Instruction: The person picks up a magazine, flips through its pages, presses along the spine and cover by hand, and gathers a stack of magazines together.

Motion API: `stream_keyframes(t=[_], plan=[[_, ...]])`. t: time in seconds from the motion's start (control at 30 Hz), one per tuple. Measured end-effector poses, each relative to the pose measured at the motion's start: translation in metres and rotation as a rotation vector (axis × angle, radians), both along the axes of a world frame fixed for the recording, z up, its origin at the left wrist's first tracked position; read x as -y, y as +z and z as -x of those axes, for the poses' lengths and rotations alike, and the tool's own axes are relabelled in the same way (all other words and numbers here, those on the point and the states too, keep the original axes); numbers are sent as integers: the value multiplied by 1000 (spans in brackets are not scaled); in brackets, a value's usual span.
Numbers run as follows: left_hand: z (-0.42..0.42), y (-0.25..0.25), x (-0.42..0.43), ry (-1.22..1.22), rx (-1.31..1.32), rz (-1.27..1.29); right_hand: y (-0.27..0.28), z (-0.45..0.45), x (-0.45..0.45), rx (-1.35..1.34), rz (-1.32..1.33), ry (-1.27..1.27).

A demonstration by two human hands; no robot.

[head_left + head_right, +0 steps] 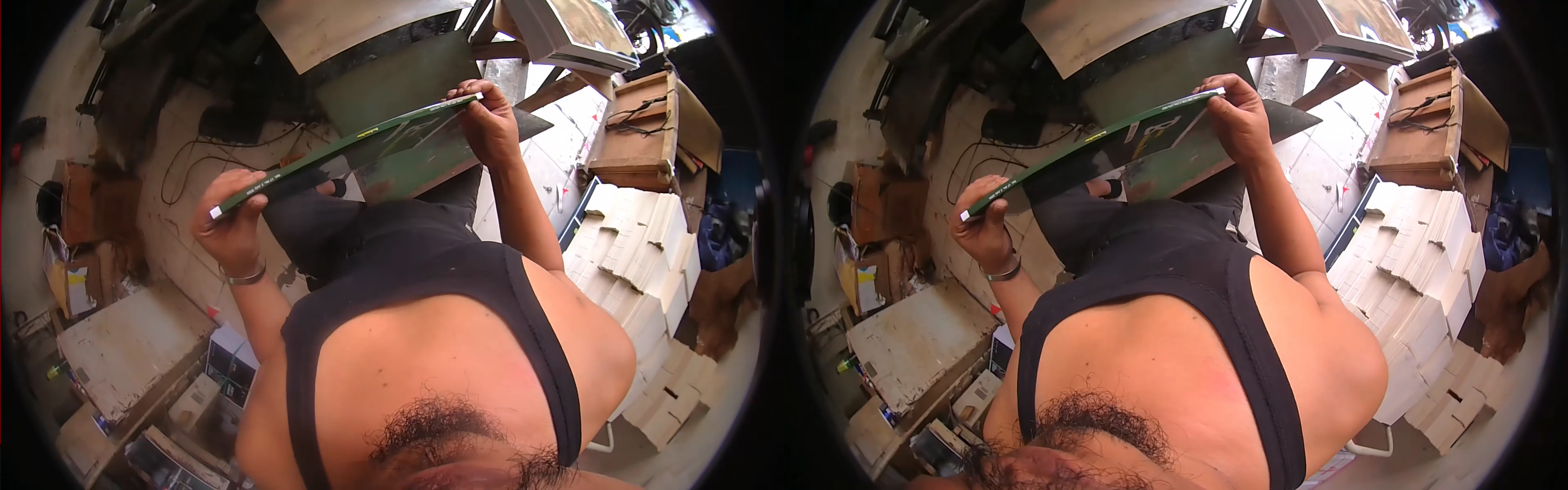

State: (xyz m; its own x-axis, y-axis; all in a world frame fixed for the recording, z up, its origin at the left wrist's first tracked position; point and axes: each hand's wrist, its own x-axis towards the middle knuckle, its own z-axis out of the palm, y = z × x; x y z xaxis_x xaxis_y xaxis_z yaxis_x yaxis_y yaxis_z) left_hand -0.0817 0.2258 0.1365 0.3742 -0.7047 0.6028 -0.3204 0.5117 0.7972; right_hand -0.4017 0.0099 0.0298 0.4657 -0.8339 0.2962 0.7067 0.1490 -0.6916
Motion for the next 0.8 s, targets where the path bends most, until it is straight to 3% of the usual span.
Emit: stream_keyframes(t=[0.13,0.27,0.5,0.8], plan=[[2,0,1,36,44,-26,-4,-2,-1,-7,-52,-12],[5,-6,-1,138,-250,-204,5,0,-8,-12,-129,-14],[-6,-21,6,181,-426,-338,13,-8,-12,-121,-207,-41],[-3,-17,10,170,-453,-352,5,-16,-8,-151,-270,-53]])
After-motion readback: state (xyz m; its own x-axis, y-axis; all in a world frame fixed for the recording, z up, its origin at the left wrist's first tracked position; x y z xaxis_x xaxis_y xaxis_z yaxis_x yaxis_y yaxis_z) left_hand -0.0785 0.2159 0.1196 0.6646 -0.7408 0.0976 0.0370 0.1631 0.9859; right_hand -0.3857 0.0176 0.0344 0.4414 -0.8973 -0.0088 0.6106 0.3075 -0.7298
